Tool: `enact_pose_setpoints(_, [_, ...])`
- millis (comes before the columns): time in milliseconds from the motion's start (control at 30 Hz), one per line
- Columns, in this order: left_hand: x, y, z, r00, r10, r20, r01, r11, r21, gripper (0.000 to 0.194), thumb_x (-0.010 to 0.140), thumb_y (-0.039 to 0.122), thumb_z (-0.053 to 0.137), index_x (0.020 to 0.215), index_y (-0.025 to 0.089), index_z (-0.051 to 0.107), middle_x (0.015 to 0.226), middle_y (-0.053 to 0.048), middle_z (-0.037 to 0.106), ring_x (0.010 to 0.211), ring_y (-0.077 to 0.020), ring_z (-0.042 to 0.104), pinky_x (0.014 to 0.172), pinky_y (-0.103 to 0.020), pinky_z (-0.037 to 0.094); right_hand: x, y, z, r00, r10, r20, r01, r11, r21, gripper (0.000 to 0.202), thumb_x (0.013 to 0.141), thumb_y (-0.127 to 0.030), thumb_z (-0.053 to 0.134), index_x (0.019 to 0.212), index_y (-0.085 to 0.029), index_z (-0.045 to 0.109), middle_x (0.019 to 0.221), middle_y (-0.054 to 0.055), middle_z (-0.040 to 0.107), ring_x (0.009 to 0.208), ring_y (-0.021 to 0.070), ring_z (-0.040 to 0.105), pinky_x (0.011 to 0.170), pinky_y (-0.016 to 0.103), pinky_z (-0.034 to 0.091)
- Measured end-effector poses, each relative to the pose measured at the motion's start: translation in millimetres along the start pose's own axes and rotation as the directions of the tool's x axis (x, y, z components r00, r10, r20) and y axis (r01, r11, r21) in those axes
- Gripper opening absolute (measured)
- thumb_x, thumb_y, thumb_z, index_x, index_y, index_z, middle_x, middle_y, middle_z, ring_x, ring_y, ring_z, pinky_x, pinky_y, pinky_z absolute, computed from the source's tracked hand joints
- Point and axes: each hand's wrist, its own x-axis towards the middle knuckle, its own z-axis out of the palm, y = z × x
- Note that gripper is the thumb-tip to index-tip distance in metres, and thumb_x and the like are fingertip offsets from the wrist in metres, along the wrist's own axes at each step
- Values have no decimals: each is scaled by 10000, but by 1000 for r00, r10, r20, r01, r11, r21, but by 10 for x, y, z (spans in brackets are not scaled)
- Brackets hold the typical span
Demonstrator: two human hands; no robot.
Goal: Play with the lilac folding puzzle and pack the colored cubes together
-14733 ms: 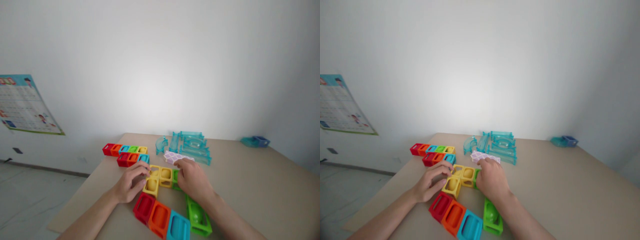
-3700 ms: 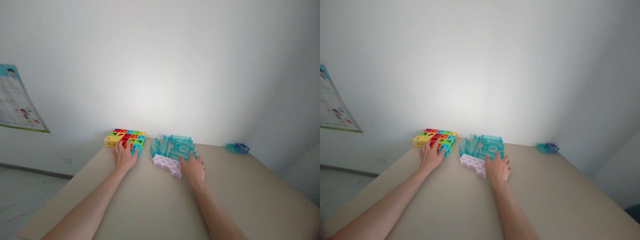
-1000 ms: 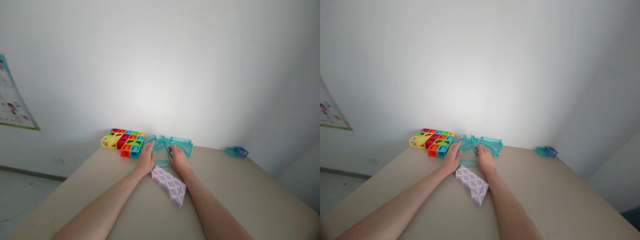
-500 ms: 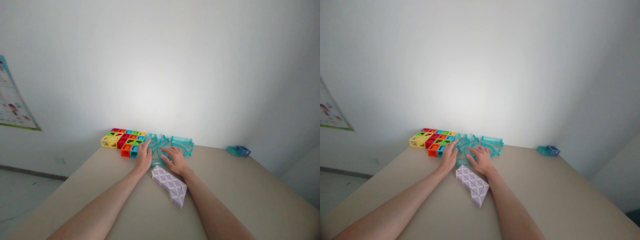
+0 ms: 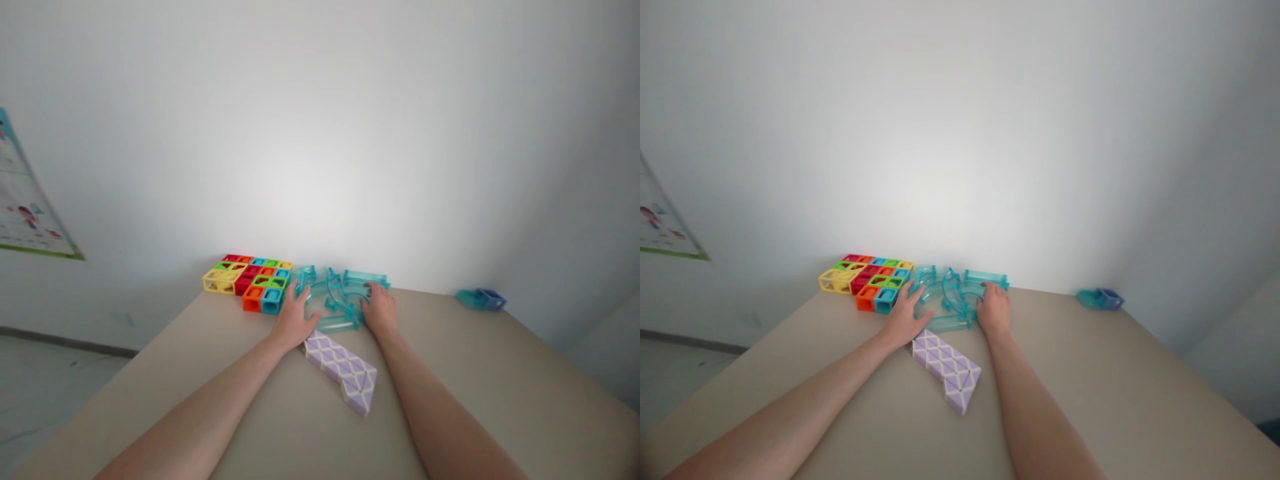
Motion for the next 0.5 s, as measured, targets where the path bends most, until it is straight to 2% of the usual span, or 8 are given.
enact_pose_setpoints(167, [-14, -1, -14, 1000, 26, 9, -26, 1000, -7, 621, 741, 299, 723, 1321, 134, 572, 1529, -184, 282, 1426, -379, 307, 1163, -495, 307, -22, -95, -57, 995, -97, 28, 98, 995, -11, 408, 762, -21, 515, 1101, -189, 668, 1012, 87, 693, 903, 239, 622, 835, 343, 400])
enact_pose_setpoints(233, [-20, -3, -29, 1000, 29, 3, -29, 999, -16, 601, 746, 276, 717, 1317, 146, 582, 1518, -180, 298, 1417, -379, 326, 1158, -500, 316, -24, -84, -47, 991, -130, 24, 130, 992, 1, 383, 788, -83, 565, 1136, -196, 676, 1009, 91, 683, 926, 251, 613, 845, 359, 410])
enact_pose_setpoints(333, [-27, -9, -56, 998, 58, 7, -58, 998, -24, 591, 740, 181, 693, 1323, 197, 592, 1512, -160, 302, 1416, -386, 322, 1151, -528, 319, -14, -21, -17, 985, -173, -1, 173, 984, 34, 362, 811, -314, 665, 1163, -231, 691, 1101, 102, 649, 1049, 295, 571, 900, 417, 414])
enact_pose_setpoints(400, [-31, -13, -67, 996, 91, 2, -91, 995, -31, 600, 727, 104, 668, 1306, 252, 608, 1512, -130, 301, 1424, -384, 304, 1144, -551, 320, 13, 52, 1, 983, -183, -32, 185, 981, 63, 360, 842, -427, 634, 1156, -264, 700, 1197, 88, 617, 1108, 294, 546, 930, 433, 414])
enact_pose_setpoints(500, [-36, -14, -63, 994, 112, -3, -112, 993, -36, 612, 722, 29, 616, 1283, 272, 624, 1506, -116, 303, 1426, -375, 300, 1141, -558, 326, 91, 197, 30, 988, -124, -94, 132, 988, 85, 366, 936, -377, 476, 1231, -259, 659, 1293, 85, 582, 1154, 267, 529, 952, 422, 416])
